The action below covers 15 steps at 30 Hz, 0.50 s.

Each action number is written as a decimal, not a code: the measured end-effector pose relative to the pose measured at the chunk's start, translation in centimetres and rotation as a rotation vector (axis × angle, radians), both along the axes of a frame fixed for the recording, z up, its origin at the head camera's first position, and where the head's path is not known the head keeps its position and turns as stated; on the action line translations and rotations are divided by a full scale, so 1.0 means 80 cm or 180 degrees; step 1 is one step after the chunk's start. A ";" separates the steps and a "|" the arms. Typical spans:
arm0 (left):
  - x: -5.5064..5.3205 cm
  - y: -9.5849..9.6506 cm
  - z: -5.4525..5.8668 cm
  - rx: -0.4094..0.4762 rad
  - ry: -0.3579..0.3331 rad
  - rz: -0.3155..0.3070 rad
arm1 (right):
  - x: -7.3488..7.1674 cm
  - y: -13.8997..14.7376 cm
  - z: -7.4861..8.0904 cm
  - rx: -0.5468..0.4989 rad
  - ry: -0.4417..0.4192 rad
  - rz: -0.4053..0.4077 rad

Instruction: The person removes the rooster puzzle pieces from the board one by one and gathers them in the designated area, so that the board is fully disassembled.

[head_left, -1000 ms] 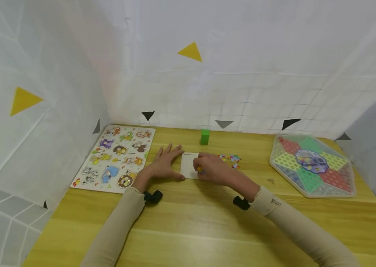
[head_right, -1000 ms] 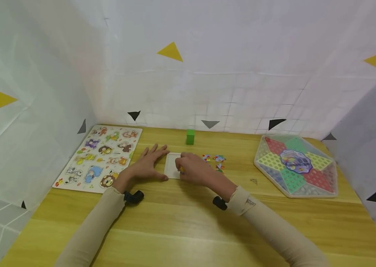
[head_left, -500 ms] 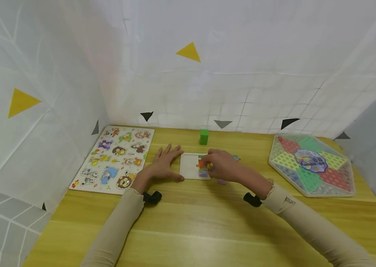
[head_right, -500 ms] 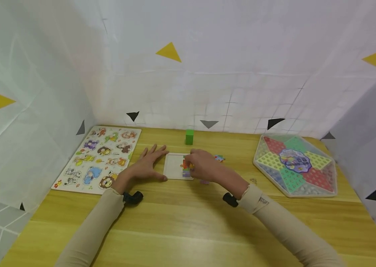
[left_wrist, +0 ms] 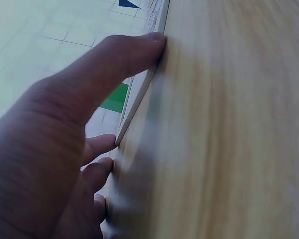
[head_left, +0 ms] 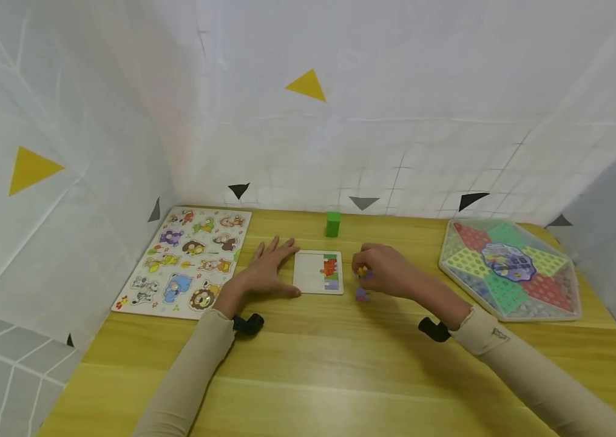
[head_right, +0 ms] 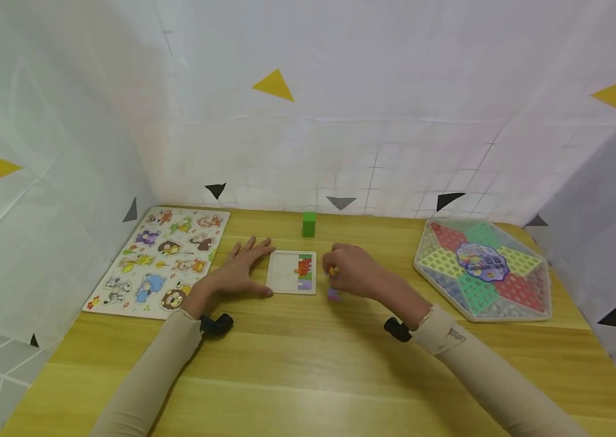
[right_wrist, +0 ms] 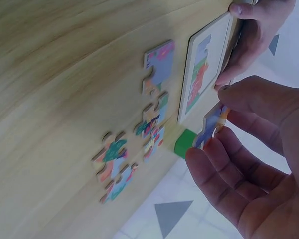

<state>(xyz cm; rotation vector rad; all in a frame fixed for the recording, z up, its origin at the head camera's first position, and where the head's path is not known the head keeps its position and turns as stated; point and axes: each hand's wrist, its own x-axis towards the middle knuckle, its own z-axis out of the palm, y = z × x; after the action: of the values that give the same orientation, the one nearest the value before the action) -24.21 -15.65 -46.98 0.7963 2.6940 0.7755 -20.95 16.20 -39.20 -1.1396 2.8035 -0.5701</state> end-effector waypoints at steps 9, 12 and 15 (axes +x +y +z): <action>0.000 0.000 0.003 -0.0059 -0.0004 -0.0012 | 0.006 0.020 0.001 -0.0001 -0.0043 -0.0141; 0.000 0.000 0.002 -0.0057 0.0007 -0.0016 | 0.007 0.026 -0.002 0.0009 -0.0039 -0.0132; -0.001 -0.001 0.001 -0.0046 0.0023 -0.0024 | 0.007 0.032 -0.005 0.0007 0.0000 -0.0094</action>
<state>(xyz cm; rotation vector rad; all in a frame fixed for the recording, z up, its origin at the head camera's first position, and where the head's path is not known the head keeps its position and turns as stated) -24.25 -15.70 -46.86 0.8070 2.6984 0.7521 -20.35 18.77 -39.62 -1.0998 2.8247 -0.5692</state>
